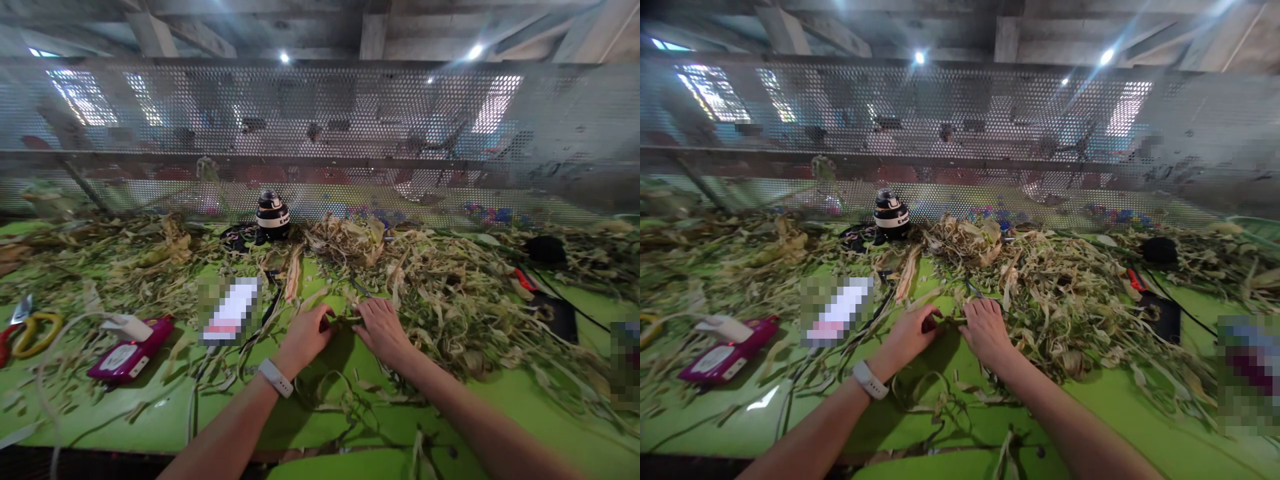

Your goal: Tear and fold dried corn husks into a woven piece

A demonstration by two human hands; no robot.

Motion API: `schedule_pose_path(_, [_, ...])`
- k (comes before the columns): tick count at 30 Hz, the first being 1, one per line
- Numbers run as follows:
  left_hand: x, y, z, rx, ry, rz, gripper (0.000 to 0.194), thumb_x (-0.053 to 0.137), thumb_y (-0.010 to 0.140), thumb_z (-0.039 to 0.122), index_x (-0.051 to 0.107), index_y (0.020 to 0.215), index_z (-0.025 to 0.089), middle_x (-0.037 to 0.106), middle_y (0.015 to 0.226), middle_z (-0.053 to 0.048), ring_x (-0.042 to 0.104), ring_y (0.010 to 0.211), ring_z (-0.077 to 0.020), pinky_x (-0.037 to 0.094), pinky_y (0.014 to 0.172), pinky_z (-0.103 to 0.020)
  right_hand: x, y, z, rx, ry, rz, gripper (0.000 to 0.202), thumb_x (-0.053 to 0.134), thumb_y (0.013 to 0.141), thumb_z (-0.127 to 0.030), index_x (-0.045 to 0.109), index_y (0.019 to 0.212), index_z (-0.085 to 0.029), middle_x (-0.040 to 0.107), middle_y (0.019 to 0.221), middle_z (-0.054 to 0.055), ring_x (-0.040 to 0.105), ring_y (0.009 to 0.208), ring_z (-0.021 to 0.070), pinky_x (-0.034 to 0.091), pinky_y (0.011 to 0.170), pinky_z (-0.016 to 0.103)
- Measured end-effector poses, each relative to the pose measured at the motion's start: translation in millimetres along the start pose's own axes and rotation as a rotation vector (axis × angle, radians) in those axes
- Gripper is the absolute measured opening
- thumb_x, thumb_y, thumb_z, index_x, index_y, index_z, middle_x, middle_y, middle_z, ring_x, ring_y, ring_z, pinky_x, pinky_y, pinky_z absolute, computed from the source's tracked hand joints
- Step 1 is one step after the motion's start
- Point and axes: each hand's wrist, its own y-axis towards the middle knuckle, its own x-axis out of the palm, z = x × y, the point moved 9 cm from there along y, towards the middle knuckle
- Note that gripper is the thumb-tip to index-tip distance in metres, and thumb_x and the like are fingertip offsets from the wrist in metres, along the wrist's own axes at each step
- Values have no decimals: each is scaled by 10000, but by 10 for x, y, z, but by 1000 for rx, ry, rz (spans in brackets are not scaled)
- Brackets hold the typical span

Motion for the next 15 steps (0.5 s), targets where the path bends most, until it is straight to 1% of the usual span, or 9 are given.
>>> schedule_pose_path(4, [-5, -9, 25, 8, 109, 4, 149, 631, 694, 181, 650, 833, 232, 645, 628, -26, 573, 574, -199, 354, 546, -272, 18, 2, 30, 2, 3, 8, 68, 615, 810, -215, 569, 845, -179, 620, 880, 80, 518, 877, 249, 371, 781, 363])
schedule_pose_path(7, [28, -15, 110, 62, 216, -43, 88, 601, 746, 211, 650, 819, 209, 661, 723, -67, 591, 648, -223, 369, 581, -289, 42, 9, 27, -18, 4, 5, 46, 608, 821, -206, 583, 847, -178, 627, 871, 77, 522, 871, 240, 369, 788, 354])
schedule_pose_path(9, [50, -17, 160, 98, 259, -70, 95, 550, 794, 218, 643, 794, 196, 660, 768, -84, 595, 692, -230, 378, 610, -298, 42, 14, 23, -34, 2, 1, 40, 613, 821, -204, 599, 847, -176, 630, 869, 75, 522, 877, 237, 363, 803, 350])
schedule_pose_path(12, [62, -15, 175, 115, 303, -80, 171, 473, 846, 219, 621, 768, 187, 646, 766, -88, 588, 704, -228, 373, 620, -302, -20, 14, 19, -65, -15, 20, 39, 599, 837, -208, 627, 830, -181, 633, 838, 68, 522, 864, 230, 346, 827, 356])
schedule_pose_path(15, [56, -13, 142, 108, 318, -63, 201, 427, 875, 248, 593, 775, 194, 633, 752, -76, 578, 679, -214, 357, 598, -294, -137, 1, 15, -104, -13, 85, 109, 572, 859, -212, 657, 791, -205, 638, 775, 47, 526, 825, 209, 314, 877, 371])
